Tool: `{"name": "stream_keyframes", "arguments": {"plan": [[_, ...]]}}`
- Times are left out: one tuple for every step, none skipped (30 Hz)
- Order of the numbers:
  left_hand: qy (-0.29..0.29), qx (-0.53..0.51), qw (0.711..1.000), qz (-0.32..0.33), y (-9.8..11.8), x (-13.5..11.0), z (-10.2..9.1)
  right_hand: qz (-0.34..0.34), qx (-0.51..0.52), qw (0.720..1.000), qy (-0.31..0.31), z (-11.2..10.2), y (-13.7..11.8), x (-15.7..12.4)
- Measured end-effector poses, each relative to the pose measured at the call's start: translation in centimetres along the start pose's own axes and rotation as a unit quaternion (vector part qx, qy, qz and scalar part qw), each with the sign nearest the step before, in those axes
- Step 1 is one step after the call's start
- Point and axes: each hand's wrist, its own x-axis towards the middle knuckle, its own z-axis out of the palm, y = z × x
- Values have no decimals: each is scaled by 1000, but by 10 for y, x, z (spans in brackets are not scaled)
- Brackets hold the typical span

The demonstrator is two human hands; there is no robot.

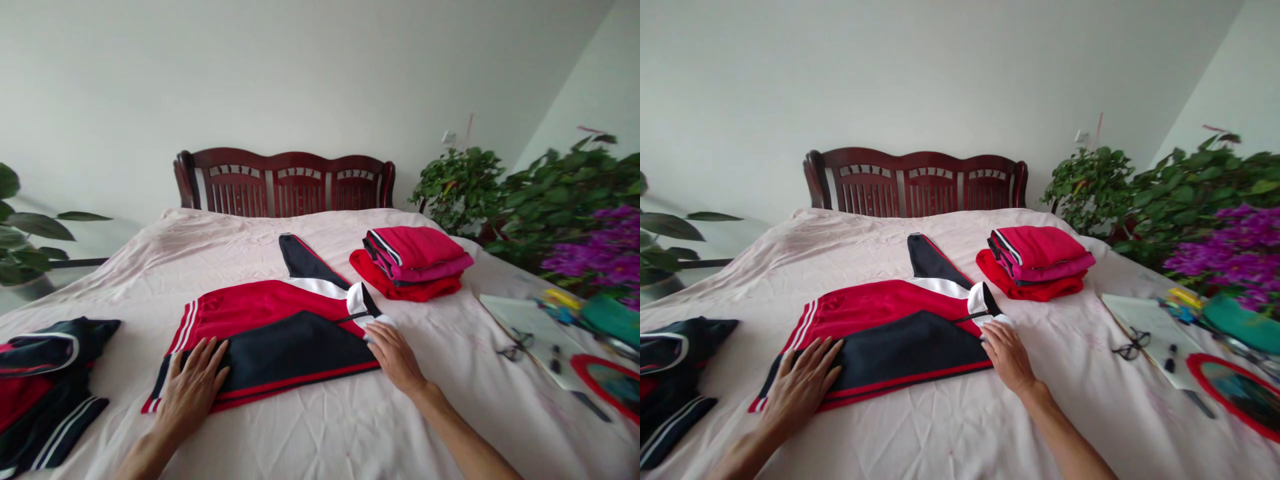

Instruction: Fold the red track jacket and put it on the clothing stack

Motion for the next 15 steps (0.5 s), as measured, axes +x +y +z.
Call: {"name": "stream_keyframes", "arguments": {"plan": [[3,3,1000,3,0,0,1,12,6,1000,21,-6,3,-7],[4,6,1000,5,1,0,1,19,11,999,33,-12,4,-15],[3,10,1000,6,1,0,2,18,13,999,32,-18,5,-23],[3,13,1000,5,1,0,2,12,15,1000,21,-23,4,-29],[2,16,1000,4,1,0,2,3,15,1000,2,-27,3,-35],[2,19,1000,4,1,0,1,-8,15,1000,-17,-29,2,-39],[3,21,1000,4,1,0,1,-19,12,999,-31,-30,1,-41],[5,22,1000,5,0,0,1,-31,6,999,-36,-30,1,-42],[6,24,1000,9,-1,-1,2,-42,-2,999,-33,-28,2,-41],[8,25,1000,13,-2,-1,4,-52,-12,998,-23,-25,4,-40],[9,26,999,16,-3,-2,6,-60,-23,998,-6,-21,7,-37],[11,28,999,16,-4,-3,9,-64,-34,997,13,-16,11,-34],[14,29,999,16,-5,-3,13,-65,-43,996,33,-11,15,-31],[18,31,999,14,-6,-4,16,-63,-48,995,52,-6,19,-28],[23,34,999,13,-7,-4,19,-59,-50,995,68,-2,24,-24]]}}
